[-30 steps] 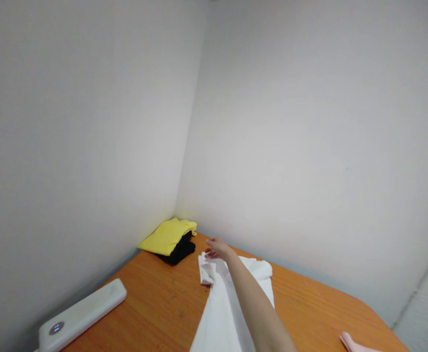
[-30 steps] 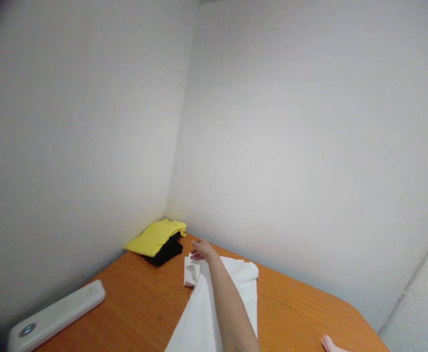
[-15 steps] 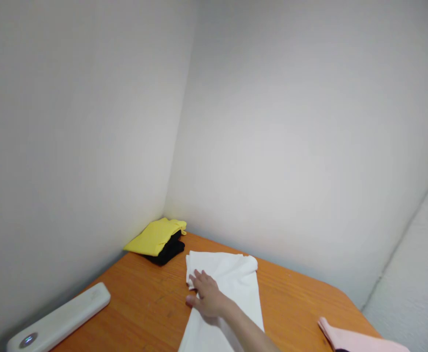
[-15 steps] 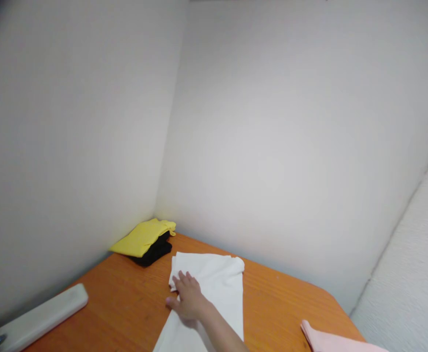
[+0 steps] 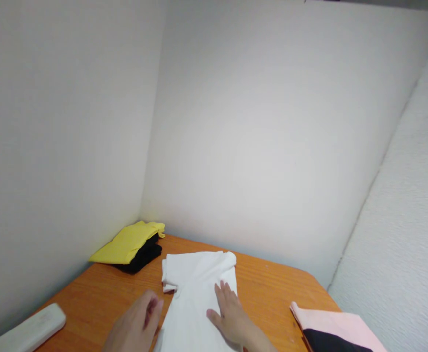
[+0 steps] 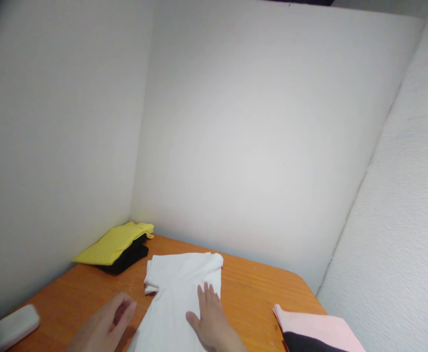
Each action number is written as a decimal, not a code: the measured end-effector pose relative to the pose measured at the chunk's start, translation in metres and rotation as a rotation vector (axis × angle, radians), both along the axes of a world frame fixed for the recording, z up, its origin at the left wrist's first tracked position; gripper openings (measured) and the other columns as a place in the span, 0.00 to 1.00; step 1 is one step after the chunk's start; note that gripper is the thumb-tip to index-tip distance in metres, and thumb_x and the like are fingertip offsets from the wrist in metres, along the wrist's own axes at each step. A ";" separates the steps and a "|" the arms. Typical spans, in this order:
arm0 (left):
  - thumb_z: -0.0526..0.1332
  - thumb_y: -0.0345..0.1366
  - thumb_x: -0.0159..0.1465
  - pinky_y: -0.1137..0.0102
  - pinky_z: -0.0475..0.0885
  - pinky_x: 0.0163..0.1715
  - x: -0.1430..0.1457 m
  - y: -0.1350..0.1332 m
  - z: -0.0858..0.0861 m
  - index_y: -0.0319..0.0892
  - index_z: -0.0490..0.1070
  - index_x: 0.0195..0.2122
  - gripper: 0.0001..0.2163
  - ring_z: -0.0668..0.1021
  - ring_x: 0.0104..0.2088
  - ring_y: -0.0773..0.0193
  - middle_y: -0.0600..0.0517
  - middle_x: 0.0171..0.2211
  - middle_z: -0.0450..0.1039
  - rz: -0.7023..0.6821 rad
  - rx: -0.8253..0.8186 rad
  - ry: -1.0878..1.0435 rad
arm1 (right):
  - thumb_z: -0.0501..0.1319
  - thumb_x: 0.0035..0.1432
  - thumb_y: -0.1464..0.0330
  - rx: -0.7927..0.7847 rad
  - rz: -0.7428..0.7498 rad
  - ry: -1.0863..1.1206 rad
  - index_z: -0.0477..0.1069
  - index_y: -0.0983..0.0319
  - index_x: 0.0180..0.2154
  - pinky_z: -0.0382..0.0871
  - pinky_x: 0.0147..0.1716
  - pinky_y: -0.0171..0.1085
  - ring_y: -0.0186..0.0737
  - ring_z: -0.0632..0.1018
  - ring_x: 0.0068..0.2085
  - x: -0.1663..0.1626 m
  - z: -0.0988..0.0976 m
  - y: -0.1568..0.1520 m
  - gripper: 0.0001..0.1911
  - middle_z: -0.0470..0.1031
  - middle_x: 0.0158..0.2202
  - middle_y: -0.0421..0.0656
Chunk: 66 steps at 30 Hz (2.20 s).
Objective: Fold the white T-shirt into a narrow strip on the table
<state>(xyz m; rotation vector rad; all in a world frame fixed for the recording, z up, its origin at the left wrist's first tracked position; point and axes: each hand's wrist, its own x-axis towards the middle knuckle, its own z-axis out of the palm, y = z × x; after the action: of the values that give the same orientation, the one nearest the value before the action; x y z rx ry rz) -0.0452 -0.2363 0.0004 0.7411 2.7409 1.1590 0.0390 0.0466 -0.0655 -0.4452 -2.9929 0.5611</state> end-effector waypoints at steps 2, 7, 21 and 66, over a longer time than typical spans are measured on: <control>0.46 0.41 0.69 0.69 0.67 0.37 -0.035 0.033 0.003 0.45 0.66 0.36 0.12 0.77 0.39 0.60 0.51 0.36 0.76 -0.015 -0.049 0.113 | 0.53 0.61 0.50 0.029 0.037 -0.050 0.46 0.63 0.67 0.37 0.66 0.52 0.52 0.38 0.69 0.014 -0.003 0.004 0.41 0.34 0.69 0.46; 0.51 0.31 0.65 0.71 0.65 0.46 -0.105 0.087 -0.012 0.39 0.67 0.45 0.10 0.75 0.47 0.60 0.45 0.45 0.75 -0.060 -0.197 0.180 | 0.60 0.54 0.49 -0.012 0.070 -0.131 0.52 0.59 0.66 0.42 0.65 0.54 0.54 0.43 0.68 0.040 0.009 0.027 0.43 0.40 0.69 0.49; 0.53 0.34 0.63 0.63 0.63 0.48 -0.156 0.146 -0.061 0.38 0.72 0.43 0.12 0.73 0.48 0.51 0.42 0.45 0.73 -0.028 -0.283 0.270 | 0.55 0.60 0.71 0.033 -0.061 0.210 0.75 0.60 0.40 0.64 0.46 0.35 0.41 0.76 0.47 -0.104 0.043 0.108 0.11 0.78 0.44 0.44; 0.53 0.27 0.64 0.70 0.62 0.34 -0.183 0.132 -0.071 0.43 0.61 0.35 0.04 0.77 0.37 0.60 0.49 0.33 0.74 0.002 -0.177 0.120 | 0.56 0.63 0.63 0.247 -0.088 0.332 0.65 0.60 0.40 0.64 0.46 0.42 0.47 0.73 0.47 -0.134 0.039 0.031 0.08 0.73 0.42 0.47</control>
<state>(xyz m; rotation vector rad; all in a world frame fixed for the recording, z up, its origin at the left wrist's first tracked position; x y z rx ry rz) -0.2278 -0.1041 -0.0702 0.8097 2.8941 0.8846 -0.0954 0.0776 -0.0263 -0.4153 -2.6617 0.2260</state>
